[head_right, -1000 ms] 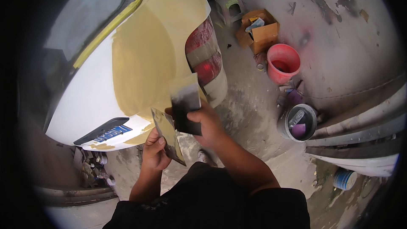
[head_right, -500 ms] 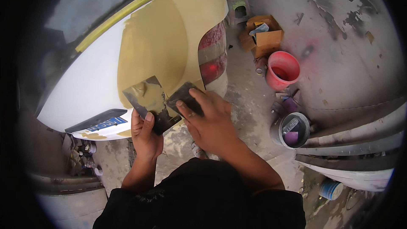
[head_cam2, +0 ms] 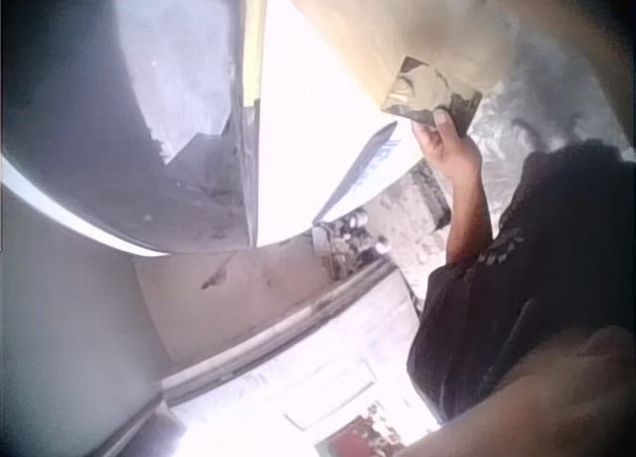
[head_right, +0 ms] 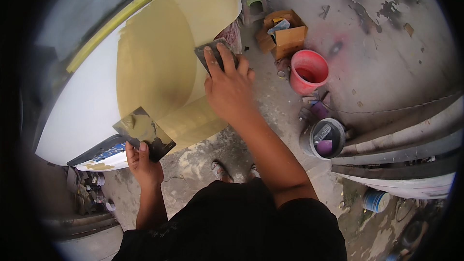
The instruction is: The person applies putty to a white car body panel using spreaders. They spread the material over the surface near a license plate and a tail light to smooth the area.
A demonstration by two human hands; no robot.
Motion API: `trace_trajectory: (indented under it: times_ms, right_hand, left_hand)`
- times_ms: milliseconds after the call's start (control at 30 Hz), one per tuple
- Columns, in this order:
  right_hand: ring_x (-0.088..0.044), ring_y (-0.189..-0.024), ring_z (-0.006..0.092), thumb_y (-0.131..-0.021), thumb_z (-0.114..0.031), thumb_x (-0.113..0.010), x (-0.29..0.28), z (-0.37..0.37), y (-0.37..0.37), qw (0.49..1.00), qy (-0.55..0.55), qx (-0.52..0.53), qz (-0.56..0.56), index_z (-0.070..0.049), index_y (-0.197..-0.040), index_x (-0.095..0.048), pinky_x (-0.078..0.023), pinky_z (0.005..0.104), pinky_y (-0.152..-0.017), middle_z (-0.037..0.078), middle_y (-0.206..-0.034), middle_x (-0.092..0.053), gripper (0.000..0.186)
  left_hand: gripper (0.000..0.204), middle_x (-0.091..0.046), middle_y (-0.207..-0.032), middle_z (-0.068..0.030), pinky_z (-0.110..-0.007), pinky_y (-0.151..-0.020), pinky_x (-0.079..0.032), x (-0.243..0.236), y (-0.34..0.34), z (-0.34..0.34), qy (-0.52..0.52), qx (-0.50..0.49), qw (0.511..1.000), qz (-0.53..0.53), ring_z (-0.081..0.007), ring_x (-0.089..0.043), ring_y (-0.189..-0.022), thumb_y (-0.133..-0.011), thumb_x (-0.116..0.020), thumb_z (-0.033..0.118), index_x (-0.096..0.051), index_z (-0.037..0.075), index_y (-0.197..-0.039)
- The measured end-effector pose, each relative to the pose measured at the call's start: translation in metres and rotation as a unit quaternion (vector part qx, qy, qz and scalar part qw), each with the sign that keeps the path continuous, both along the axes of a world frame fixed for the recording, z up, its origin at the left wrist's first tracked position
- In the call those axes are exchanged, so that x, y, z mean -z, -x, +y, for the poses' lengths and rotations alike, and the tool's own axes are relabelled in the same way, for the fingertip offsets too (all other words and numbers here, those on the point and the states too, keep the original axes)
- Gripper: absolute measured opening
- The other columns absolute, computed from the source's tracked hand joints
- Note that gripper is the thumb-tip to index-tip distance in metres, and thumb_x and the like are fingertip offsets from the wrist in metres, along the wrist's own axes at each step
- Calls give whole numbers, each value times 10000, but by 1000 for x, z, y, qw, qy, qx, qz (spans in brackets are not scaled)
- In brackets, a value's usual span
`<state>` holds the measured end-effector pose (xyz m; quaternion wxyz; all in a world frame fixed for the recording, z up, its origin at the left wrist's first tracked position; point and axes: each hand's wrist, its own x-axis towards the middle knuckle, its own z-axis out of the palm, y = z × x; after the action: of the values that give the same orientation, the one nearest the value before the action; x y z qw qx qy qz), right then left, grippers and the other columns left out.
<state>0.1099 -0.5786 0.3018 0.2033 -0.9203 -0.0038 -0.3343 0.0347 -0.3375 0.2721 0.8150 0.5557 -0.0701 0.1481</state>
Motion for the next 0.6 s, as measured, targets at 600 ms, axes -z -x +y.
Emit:
trace_trajectory:
  times_ms: [600]
  right_hand:
    - [-373, -1151, 374, -744, -124, -609, 6, 24, -16, 999, -31, -13, -1, -159, -1289, -517, -331, 535, -878, 66, -1383, -367, 555]
  left_hand:
    - [316, -614, -1072, -70, -289, -900, -442, 14, 7, 16, -3, -38, 996, 74, -130, -577, -972, -926, -527, 48, -467, -5, -1231]
